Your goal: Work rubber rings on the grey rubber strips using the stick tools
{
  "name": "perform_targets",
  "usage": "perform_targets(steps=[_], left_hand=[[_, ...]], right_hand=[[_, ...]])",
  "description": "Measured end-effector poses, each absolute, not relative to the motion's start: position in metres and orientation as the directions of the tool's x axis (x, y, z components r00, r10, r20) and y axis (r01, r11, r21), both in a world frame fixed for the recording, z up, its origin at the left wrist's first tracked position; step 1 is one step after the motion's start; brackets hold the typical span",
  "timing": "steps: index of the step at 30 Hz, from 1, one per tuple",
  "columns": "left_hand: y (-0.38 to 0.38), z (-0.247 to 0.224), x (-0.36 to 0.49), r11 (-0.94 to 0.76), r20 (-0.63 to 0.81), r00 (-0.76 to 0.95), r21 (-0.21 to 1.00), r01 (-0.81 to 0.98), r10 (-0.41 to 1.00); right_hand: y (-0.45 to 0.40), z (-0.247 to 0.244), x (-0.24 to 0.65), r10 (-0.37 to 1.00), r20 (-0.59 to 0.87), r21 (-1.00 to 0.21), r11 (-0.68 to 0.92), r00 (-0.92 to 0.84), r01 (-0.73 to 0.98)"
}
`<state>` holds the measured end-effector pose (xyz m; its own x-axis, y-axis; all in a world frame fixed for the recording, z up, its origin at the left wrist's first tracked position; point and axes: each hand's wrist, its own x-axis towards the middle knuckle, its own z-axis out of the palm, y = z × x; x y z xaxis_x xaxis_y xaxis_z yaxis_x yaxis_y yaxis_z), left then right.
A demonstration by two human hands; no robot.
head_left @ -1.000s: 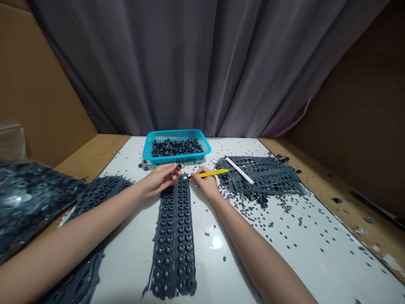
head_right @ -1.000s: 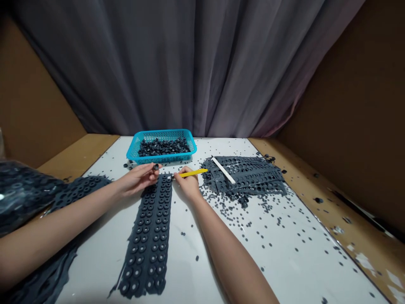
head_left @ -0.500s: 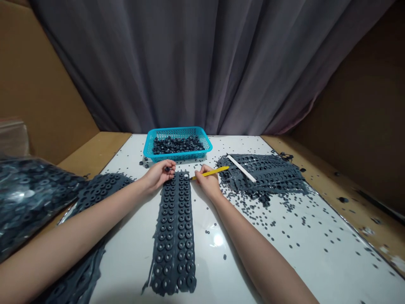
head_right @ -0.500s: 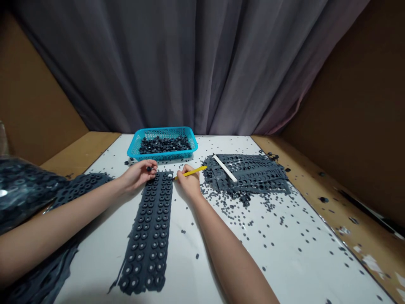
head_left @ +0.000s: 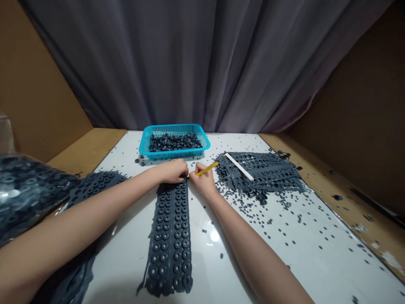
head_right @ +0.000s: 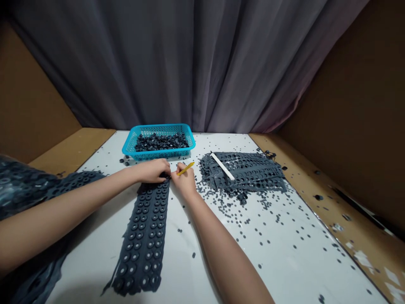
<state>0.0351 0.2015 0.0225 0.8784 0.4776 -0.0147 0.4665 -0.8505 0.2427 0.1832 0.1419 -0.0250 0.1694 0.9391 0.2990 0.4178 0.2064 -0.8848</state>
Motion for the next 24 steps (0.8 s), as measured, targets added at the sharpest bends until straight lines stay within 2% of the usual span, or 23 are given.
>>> perform_targets(steps=[4, 7, 15, 19, 24], left_hand=[[0.195, 0.016, 0.036, -0.863, -0.01, 0.878, 0.18, 0.473, 0.479], [0.187, 0.006, 0.03, -0.844, 0.047, 0.853, 0.182, 0.505, 0.52], [0.194, 0.011, -0.002, -0.672, 0.246, 0.628, 0.349, 0.653, 0.738], [0.186, 0.015, -0.003, -0.703, 0.212, 0.687, 0.403, 0.586, 0.695], [0.176, 0.014, 0.012, -0.781, 0.169, 0.796, 0.388, 0.489, 0.581]], right_hand=[[0.142, -0.027, 0.184, 0.938, 0.292, -0.886, 0.192, 0.187, 0.423], [0.141, -0.027, 0.183, 0.936, 0.295, -0.887, 0.194, 0.191, 0.42], [0.139, -0.025, 0.184, 0.937, 0.28, -0.916, 0.194, 0.211, 0.353], [0.138, -0.027, 0.187, 0.939, 0.266, -0.933, 0.194, 0.216, 0.304], [0.136, -0.028, 0.187, 0.946, 0.27, -0.929, 0.207, 0.18, 0.306]])
